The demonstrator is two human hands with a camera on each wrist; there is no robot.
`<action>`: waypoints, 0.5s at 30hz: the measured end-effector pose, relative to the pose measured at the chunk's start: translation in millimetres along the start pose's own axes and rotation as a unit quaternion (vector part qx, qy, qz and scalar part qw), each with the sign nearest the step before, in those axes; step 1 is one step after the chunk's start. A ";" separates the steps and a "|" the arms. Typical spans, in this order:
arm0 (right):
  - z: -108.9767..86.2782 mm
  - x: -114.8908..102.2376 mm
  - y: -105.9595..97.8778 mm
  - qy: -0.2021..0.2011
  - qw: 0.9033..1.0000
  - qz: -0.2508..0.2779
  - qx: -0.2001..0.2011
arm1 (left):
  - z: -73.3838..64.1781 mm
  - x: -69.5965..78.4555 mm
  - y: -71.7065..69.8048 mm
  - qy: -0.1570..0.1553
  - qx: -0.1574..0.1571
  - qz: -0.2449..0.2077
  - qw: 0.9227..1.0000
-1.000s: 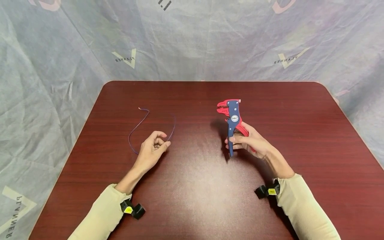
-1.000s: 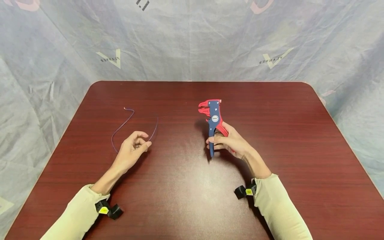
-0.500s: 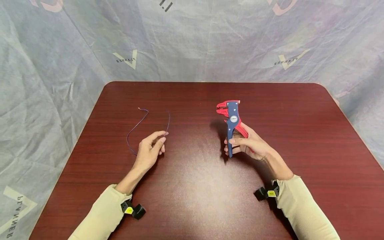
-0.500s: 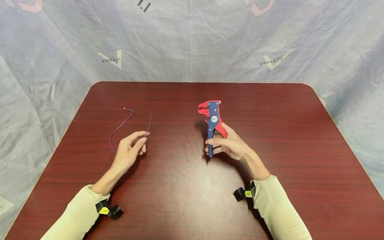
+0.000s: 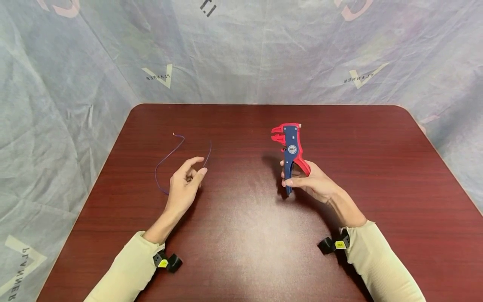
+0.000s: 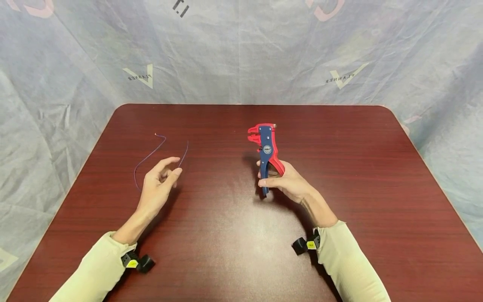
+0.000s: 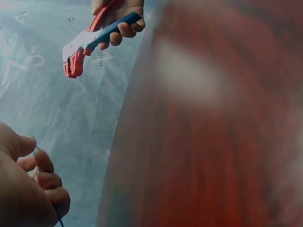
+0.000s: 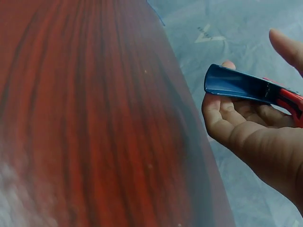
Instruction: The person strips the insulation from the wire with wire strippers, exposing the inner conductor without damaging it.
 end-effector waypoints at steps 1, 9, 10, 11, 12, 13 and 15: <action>0.1 0.1 0.3 -0.002 1.000 0.003 -0.001 | -0.1 1.5 -0.3 0.004 0.000 0.005 1.000; 0.4 -2.5 10.8 -0.004 0.999 0.013 -0.029 | 1.5 7.9 -0.6 0.003 -0.002 0.025 1.000; 0.3 -2.6 12.8 -0.003 0.999 0.019 -0.035 | 1.7 7.8 -1.2 -0.002 -0.001 0.028 1.000; 0.3 -2.9 15.2 -0.003 0.999 0.026 -0.043 | 2.0 7.7 -1.9 -0.008 0.001 0.029 1.000; 0.3 -3.2 17.8 -0.004 0.998 0.036 -0.052 | 2.5 8.2 -3.1 -0.010 0.004 0.028 1.000; 0.5 -3.8 20.7 -0.006 0.997 0.049 -0.063 | 2.9 9.2 -4.3 -0.011 0.007 0.027 1.000; 0.5 -5.8 26.6 -0.009 0.994 0.074 -0.084 | 4.5 11.7 -6.6 -0.011 0.015 0.022 1.000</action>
Point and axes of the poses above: each hand's wrist, its own z-axis towards the middle knuckle, its own y-axis out of the palm, x = y × z, the point moved 10 cm from there along z, towards the middle knuckle, and after that the axes turned 8 degrees about -y, right-handed, at the moved point
